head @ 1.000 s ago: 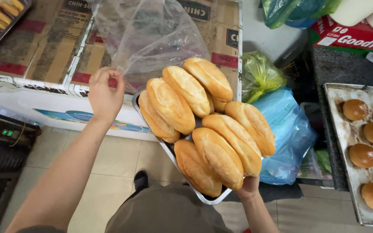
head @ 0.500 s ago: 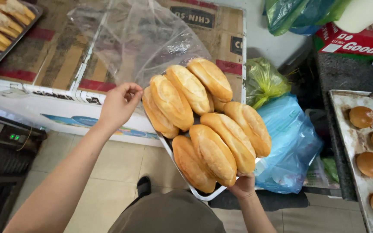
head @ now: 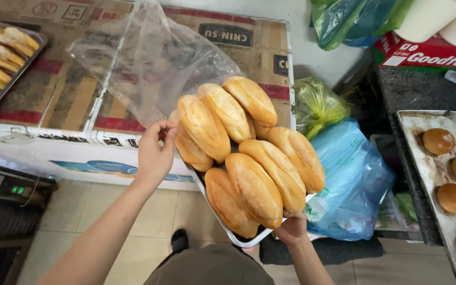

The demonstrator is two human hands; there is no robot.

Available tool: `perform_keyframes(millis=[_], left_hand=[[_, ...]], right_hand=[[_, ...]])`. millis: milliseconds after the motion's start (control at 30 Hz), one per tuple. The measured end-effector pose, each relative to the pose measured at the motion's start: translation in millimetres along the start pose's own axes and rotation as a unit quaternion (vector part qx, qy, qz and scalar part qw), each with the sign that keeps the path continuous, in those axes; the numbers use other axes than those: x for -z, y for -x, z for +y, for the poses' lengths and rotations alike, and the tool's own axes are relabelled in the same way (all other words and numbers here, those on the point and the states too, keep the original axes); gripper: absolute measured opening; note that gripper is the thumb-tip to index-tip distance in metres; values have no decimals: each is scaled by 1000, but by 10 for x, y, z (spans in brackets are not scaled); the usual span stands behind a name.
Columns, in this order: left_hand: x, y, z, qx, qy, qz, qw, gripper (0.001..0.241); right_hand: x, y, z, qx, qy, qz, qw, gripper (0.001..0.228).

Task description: Move baked bread loaves from a cooling tray to a smaller metal tray and then put them into a large plastic bag.

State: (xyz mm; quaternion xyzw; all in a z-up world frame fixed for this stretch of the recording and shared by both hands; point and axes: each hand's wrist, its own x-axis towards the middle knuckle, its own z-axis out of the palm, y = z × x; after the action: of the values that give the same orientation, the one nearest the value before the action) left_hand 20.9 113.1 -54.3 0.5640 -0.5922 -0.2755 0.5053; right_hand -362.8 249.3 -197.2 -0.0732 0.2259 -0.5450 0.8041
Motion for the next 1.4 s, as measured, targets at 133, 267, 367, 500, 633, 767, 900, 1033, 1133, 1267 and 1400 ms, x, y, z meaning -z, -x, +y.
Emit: perform_keyframes(millis=[133,267,367,500,633,767,900,1033,1133,1267,1400], left_hand=[[-46,-131,187,-54,-31,38,997,9],[-63,-102,397,-116,-105,-4,988,7],[-29,-74,495,-168,-118,-15,979,6],[-7,-171,527,-150,-178,-31,972,9],[-81,-397,431,-145,-257,16,955,34],[-195,-674,135,-124,-321,2,939,48],[-310,-964,-179,-115,-378,-33,918,45],[-363,-1149,-69,-8,-366,-145,919,38],[-353,-1162,-11,50,-346,-159,923,35],[-390,-1240,-289,14,-328,-104,939,29],[-347,-1244,-15,66,-329,-103,936,22]], right_hand=[[-62,-77,31,-25,-24,-4,999,73],[-103,-141,74,-18,-16,19,1000,73],[-318,-146,98,-17,12,-3,1000,73],[-489,-130,124,-16,11,2,1000,71],[-77,-181,214,-41,19,-13,999,62],[-44,-179,313,-77,16,-21,997,62],[-92,-175,362,-69,29,-11,997,65],[-8,-234,354,-87,38,2,995,65],[-50,-246,362,-91,41,-7,995,66],[22,-311,400,-98,20,-31,994,65],[21,-327,399,-112,34,-26,993,64]])
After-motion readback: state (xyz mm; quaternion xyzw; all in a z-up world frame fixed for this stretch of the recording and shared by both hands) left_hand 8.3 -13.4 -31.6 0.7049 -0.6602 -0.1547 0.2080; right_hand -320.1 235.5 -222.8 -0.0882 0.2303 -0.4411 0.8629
